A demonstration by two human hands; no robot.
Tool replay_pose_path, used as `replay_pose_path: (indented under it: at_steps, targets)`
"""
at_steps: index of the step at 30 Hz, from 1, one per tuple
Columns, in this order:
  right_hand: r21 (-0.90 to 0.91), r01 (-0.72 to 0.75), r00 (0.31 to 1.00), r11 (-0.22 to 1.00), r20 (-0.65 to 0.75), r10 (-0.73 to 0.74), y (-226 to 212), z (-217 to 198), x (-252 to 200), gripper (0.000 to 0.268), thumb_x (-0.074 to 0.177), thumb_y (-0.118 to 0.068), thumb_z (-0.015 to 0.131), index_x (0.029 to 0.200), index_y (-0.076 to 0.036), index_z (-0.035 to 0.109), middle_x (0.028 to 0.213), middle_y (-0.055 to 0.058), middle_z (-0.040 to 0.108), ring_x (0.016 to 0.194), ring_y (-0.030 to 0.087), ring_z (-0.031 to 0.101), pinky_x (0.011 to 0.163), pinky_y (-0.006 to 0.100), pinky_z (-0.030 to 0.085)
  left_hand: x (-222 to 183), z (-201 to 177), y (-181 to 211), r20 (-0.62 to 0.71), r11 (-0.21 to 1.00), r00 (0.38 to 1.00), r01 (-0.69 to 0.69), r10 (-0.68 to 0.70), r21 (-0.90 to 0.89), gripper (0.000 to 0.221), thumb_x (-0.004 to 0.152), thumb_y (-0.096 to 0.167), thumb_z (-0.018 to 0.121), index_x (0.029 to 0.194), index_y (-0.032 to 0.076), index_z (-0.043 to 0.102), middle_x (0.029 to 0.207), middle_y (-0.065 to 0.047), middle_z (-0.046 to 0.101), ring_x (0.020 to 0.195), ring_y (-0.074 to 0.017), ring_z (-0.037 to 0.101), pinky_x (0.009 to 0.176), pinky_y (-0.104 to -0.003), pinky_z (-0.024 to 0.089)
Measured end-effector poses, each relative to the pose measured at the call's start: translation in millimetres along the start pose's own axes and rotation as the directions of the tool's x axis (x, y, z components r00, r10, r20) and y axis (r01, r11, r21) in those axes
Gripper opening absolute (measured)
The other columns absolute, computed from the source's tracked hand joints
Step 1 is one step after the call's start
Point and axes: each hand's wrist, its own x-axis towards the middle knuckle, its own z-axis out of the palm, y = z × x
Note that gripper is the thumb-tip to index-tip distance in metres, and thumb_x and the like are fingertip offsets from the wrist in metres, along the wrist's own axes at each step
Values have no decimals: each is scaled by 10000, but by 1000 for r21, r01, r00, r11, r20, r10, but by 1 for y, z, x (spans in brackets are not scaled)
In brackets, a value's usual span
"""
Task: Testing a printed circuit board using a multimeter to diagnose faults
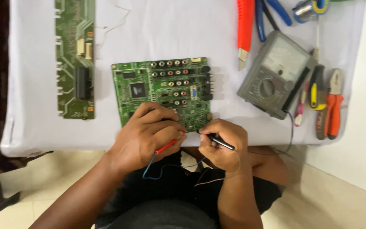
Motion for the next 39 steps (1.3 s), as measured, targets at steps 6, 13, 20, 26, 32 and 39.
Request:
replay_pose_path:
  at_steps: [6,13,20,26,32,39]
  targets:
    - [11,35,998,999,-55,-34,2,1,-3,95,861,-36,750,784,-14,700,655,147,675,438,272,592,395,312,472,1,2,0,4,1000,1000,3,-3,-21,140,957,191,701,851,108,662,866,-47,721,970,-275,697,889,-428,499]
    - [49,40,998,998,-50,-38,0,2,0,68,832,26,735,792,6,685,655,174,660,445,299,588,382,323,469,3,2,3,-4,1000,1000,16,-16,-15,137,947,175,717,843,106,661,868,-47,730,965,-277,703,884,-426,503]
    - [44,40,999,998,-34,-38,1,0,0,51,840,1,739,800,-5,707,660,155,684,457,288,614,393,316,485,2,2,2,-9,1000,1000,7,-7,-17,150,958,193,715,846,107,665,861,-49,728,954,-283,706,874,-425,504]
    - [23,19,1000,1000,20,-20,-3,-2,1,111,886,-70,746,814,-3,695,670,146,680,459,263,604,398,313,490,-1,1,2,-10,1000,1000,7,-7,-5,159,977,215,704,863,107,684,863,-52,723,976,-274,704,893,-422,501]
    - [-10,16,1000,1000,4,-15,1,-1,-3,97,868,-50,744,804,-8,685,661,142,675,427,239,579,395,289,482,0,-1,3,-19,999,999,31,-31,-24,107,948,158,731,875,95,685,864,-52,725,968,-271,711,907,-419,510]
    - [-10,12,1000,1000,-15,-12,5,-2,-9,115,866,-74,750,795,-2,696,649,122,675,417,200,561,392,297,470,4,-3,6,-33,995,997,61,-64,-73,92,964,139,716,902,85,675,886,-55,731,973,-275,711,902,-416,512]
